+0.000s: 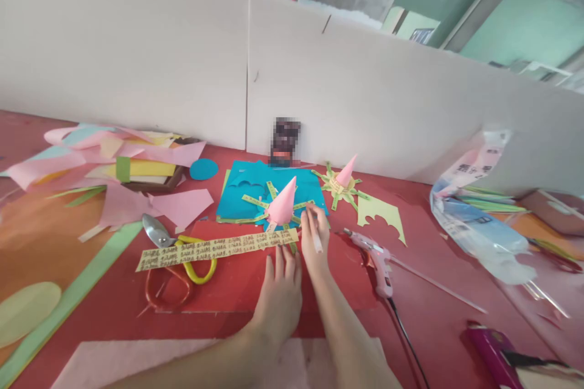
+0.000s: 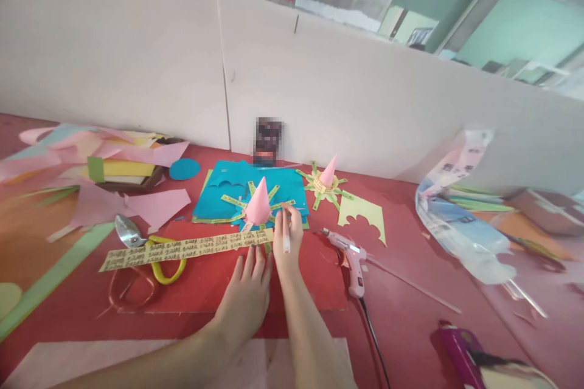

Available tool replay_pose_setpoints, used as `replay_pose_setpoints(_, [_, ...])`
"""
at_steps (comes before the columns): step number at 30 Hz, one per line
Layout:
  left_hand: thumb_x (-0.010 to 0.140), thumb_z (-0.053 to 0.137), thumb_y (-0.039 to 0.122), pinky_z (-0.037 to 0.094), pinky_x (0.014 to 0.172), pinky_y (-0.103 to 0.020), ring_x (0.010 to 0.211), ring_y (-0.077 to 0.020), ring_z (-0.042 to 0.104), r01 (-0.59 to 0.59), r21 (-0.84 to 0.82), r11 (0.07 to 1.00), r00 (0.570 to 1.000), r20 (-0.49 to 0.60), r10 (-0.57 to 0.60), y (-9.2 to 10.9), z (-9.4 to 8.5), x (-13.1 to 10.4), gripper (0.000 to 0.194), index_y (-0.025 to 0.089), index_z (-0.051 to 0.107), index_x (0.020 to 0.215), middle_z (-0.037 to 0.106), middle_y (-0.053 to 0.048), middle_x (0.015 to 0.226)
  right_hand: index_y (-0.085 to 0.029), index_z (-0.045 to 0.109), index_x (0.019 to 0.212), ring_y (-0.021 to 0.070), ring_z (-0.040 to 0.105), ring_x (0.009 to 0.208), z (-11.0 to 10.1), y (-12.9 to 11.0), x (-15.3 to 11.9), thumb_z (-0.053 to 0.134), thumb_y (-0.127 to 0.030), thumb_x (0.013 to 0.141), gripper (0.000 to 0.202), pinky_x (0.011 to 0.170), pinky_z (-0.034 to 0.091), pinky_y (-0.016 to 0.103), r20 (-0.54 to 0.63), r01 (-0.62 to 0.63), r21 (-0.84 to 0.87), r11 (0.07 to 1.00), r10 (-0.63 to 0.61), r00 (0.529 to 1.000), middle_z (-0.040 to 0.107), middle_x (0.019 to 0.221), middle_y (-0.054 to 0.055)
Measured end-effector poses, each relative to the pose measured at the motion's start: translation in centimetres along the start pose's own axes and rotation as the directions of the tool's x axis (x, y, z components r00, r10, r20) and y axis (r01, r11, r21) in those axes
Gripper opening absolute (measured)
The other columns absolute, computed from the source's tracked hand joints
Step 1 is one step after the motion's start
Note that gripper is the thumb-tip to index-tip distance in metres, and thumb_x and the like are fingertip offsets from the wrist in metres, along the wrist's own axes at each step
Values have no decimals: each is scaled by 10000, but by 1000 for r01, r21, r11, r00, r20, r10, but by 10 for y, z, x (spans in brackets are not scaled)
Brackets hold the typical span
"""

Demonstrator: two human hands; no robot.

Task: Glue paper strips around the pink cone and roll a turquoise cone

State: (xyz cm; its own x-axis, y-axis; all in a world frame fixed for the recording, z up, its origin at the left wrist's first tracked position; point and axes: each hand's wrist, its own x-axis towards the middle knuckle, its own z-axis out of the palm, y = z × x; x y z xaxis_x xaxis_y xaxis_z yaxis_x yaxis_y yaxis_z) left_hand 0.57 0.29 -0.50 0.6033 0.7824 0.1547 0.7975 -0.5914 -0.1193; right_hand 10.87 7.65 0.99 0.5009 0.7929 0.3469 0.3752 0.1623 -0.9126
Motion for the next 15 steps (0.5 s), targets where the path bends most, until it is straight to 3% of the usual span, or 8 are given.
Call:
replay_pose_setpoints(2, [794,448,257,345,958,-498,1229,-361,374,-2,8,1000,1000,2,2,-1,-1,1,501,82,471,1263,463,-210,1296,-183,545,1039,188,578,883,0,2,-1,446,-371,823,303,744,474,306,-8,-5,18,1000,6,1000,589,1062,110])
replay_pose_setpoints(5, [820,415,274,355,952,-481,1212,-342,401,-5,-22,1000,1000,-13,4,-3,-6,2,478,88,478,1256,483,-210,1270,-191,506,1140,131,538,550,-1,2,-5,360,-323,845,355,516,456,262,22,-71,86,994,69,997,627,848,66])
replay_pose_setpoints(7, [826,406,302,364,944,-473,1190,-333,426,3,-51,999,1000,-23,-4,-4,-9,2,475,97,487,1247,497,-206,1252,-203,478,1196,120,525,533,-2,1,-8,342,-251,828,396,536,460,259,34,-42,113,993,38,999,629,817,42])
replay_pose_setpoints(9, [827,403,316,371,942,-460,1175,-327,440,19,-71,997,999,-38,-22,-6,-13,2,475,103,491,1243,502,-197,1247,-225,424,1257,114,525,547,-4,-1,-10,335,-214,813,453,554,469,267,21,-26,147,989,23,1000,624,949,58])
replay_pose_setpoints(15, [802,437,259,377,942,-430,1164,-305,443,25,-91,996,999,-42,-29,-9,-17,1,465,103,488,1237,498,-182,1244,-250,221,1384,135,554,622,-8,-7,-8,334,-309,858,541,605,482,296,-106,-44,168,985,62,992,525,1202,123])
